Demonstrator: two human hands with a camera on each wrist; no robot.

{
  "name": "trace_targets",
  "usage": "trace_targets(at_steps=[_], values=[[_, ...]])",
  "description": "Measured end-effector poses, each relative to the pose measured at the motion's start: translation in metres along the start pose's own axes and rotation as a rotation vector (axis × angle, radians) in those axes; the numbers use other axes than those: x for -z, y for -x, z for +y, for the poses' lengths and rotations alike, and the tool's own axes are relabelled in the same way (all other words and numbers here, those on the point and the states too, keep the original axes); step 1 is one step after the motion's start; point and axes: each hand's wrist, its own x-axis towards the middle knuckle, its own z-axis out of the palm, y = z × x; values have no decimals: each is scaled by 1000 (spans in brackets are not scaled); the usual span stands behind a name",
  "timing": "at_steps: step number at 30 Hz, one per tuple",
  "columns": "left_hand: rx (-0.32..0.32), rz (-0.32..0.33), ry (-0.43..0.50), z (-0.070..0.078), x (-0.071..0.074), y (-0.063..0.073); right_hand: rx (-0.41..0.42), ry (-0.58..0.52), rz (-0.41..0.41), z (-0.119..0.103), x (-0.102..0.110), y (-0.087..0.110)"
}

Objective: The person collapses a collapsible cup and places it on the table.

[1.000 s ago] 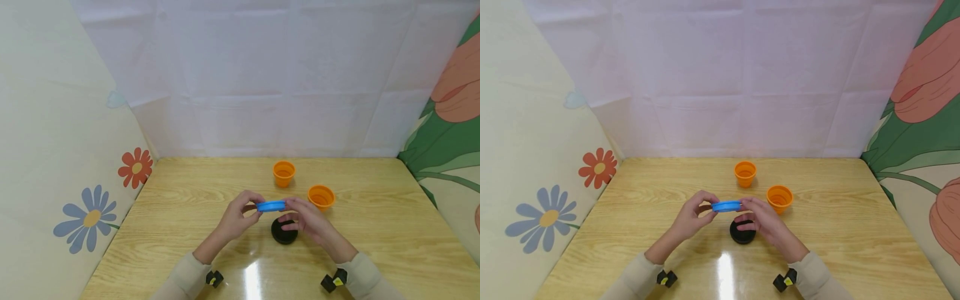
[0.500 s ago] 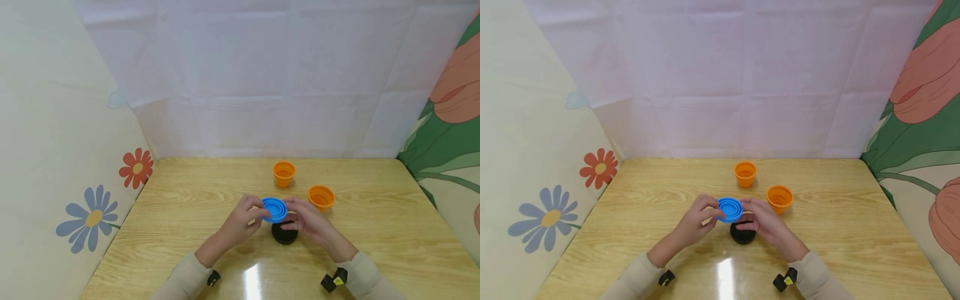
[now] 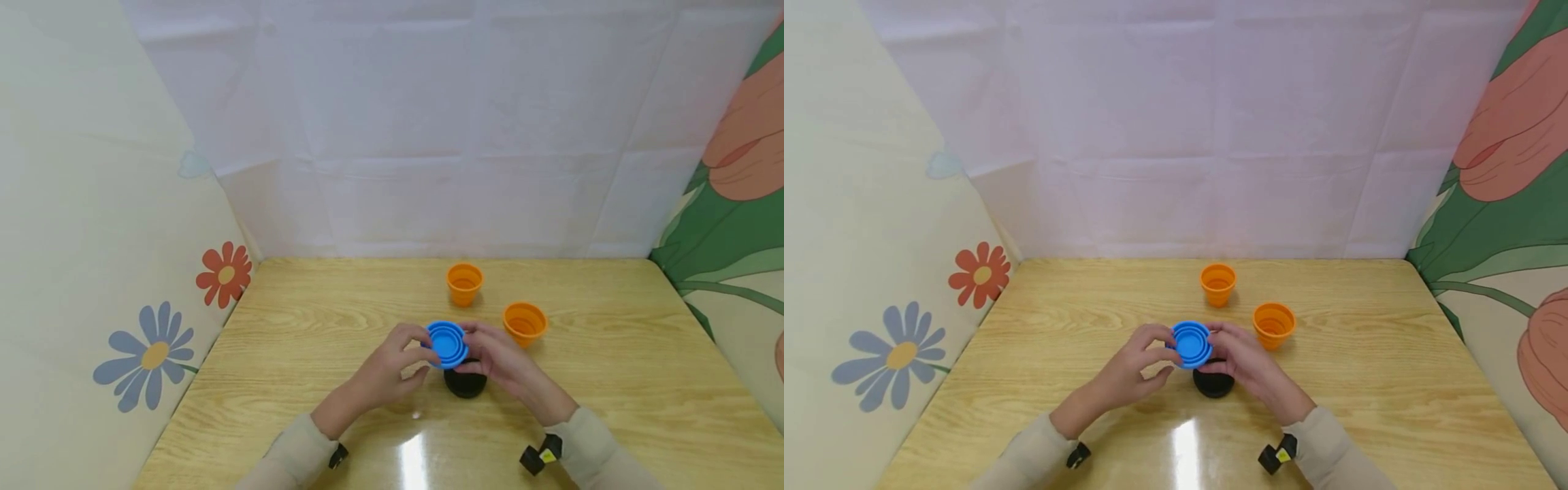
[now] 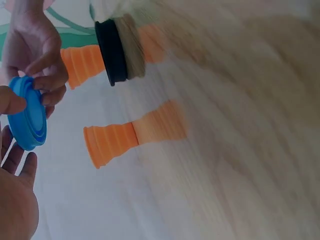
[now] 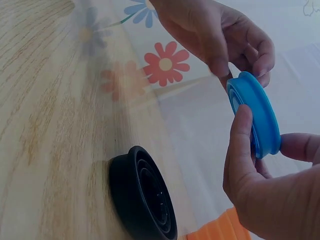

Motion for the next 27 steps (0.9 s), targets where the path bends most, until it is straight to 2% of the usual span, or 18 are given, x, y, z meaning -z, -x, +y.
trace_targets(at_steps=[2,4,8,11,14,17,20,22,27], values=[[60,21,64,3,2,-1,5,4,13,0,-1,-1],[166,47,127,6,4,-3,4,2,26,-1,-2,-2],[458,102,331,10,9,-9,4,-7,47,0,-5,-6],[683,132,477,6,11,-9,3,-4,69,2,-8,-10],[851,121,618,1,12,-8,4,4,86,3,-11,-14],[944,92,800,-4,12,-6,11,9,89,5,-13,-18],[996,59,942,-9,13,-2,14,19,85,8,-15,-23],[1018,37,980,-12,14,0,14,22,81,10,-17,-27],[1047,23,989,-16,16,8,-2,34,93,15,-22,-36]])
